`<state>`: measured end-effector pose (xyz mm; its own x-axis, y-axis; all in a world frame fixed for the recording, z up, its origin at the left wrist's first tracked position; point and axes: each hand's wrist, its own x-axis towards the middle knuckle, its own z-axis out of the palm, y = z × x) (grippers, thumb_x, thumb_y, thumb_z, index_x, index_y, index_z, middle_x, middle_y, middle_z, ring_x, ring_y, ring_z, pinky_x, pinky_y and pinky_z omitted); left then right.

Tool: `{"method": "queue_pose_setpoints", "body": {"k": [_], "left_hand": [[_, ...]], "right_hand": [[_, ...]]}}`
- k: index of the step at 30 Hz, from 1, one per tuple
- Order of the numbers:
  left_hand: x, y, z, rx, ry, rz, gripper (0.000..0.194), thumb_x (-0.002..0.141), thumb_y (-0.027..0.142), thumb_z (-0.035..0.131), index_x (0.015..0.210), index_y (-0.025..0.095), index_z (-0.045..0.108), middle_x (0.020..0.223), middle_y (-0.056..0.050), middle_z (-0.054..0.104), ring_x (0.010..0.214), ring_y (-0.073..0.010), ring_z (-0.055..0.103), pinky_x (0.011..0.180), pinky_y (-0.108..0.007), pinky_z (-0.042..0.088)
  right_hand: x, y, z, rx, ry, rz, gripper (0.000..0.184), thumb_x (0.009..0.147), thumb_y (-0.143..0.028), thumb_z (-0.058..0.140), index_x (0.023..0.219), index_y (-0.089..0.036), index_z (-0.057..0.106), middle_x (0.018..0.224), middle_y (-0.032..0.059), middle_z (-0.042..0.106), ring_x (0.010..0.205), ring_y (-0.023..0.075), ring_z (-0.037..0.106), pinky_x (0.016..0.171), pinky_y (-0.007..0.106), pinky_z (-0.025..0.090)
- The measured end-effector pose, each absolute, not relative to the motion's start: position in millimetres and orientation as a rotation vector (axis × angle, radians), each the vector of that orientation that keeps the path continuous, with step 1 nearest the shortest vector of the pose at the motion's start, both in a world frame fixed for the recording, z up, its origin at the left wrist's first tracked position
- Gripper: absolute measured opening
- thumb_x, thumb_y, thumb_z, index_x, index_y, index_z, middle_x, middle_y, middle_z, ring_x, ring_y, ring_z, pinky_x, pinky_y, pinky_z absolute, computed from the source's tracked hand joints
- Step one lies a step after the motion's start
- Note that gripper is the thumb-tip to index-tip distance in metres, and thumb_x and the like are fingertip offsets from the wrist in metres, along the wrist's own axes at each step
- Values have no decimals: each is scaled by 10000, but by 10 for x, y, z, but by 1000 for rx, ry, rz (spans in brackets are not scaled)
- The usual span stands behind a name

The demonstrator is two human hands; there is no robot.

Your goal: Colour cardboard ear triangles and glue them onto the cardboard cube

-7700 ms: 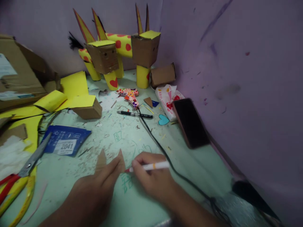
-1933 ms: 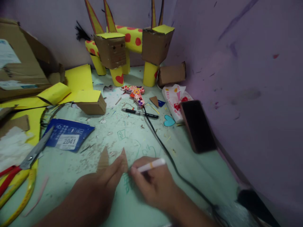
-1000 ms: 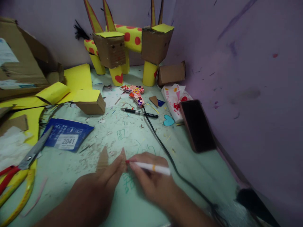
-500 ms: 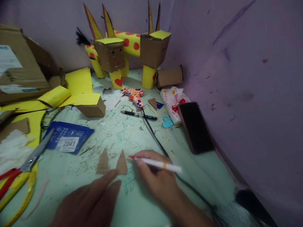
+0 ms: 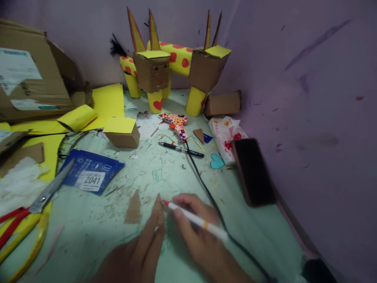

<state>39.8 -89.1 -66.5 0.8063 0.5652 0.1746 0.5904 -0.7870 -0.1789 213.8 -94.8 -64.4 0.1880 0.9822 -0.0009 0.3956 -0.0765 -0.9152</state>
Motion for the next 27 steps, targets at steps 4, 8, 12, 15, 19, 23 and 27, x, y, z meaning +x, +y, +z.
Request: {"method": "queue_pose_setpoints", "body": {"k": [4, 8, 12, 15, 19, 23, 27], "left_hand": [[416, -876, -605, -2727, -840, -190, 396, 759, 1, 486, 1137, 48, 593, 1174, -220, 596, 456, -90, 586, 400, -180, 470], [404, -868, -581, -2753, -780, -117, 366, 768, 25, 493, 1118, 53, 597, 1144, -225, 608, 467, -115, 603, 371, -197, 457], [401, -868, -591, -2756, -783, -115, 414, 757, 8, 480, 1158, 47, 572, 1157, -214, 601, 481, -122, 614, 381, -208, 465], [412, -877, -614, -2720, -808, -174, 397, 765, 19, 499, 1154, 33, 578, 1151, -221, 604, 444, -99, 581, 409, -209, 468], [422, -884, -637, -2713, -829, -204, 377, 770, 20, 507, 1135, 55, 596, 1122, -196, 633, 401, -70, 526, 480, -229, 500], [416, -883, -629, -2703, -840, -214, 376, 784, 32, 526, 1153, 64, 583, 1114, -193, 643, 428, -78, 550, 462, -218, 490], [401, -875, -590, -2719, -781, -126, 408, 755, 17, 526, 1160, 55, 563, 1142, -212, 615, 478, -119, 612, 370, -211, 434]], "right_hand": [[2078, -930, -617, -1565, -1481, 757, 86, 825, -206, 572, 855, -232, 648, 681, -21, 670, 556, 114, 614, 506, 190, 482], [2071, -926, -637, -1482, -1576, 771, 114, 841, -170, 561, 909, -221, 636, 732, 1, 693, 592, 123, 640, 527, 205, 500], [2103, -928, -657, -1437, -1629, 790, 148, 844, -140, 556, 942, -229, 619, 782, 12, 705, 644, 133, 664, 547, 207, 515], [2119, -926, -663, -1422, -1645, 823, 172, 842, -127, 559, 963, -237, 613, 794, 4, 701, 659, 126, 664, 575, 204, 518], [2123, -913, -683, -1429, -1618, 837, 191, 849, -136, 564, 984, -255, 626, 820, -11, 705, 672, 114, 662, 577, 183, 512], [2110, -900, -688, -1495, -1542, 830, 177, 851, -149, 568, 974, -254, 639, 809, -23, 695, 672, 107, 646, 602, 180, 509], [2112, -905, -672, -1495, -1569, 853, 139, 853, -161, 564, 941, -230, 645, 796, -1, 700, 656, 122, 645, 581, 202, 508]]}}
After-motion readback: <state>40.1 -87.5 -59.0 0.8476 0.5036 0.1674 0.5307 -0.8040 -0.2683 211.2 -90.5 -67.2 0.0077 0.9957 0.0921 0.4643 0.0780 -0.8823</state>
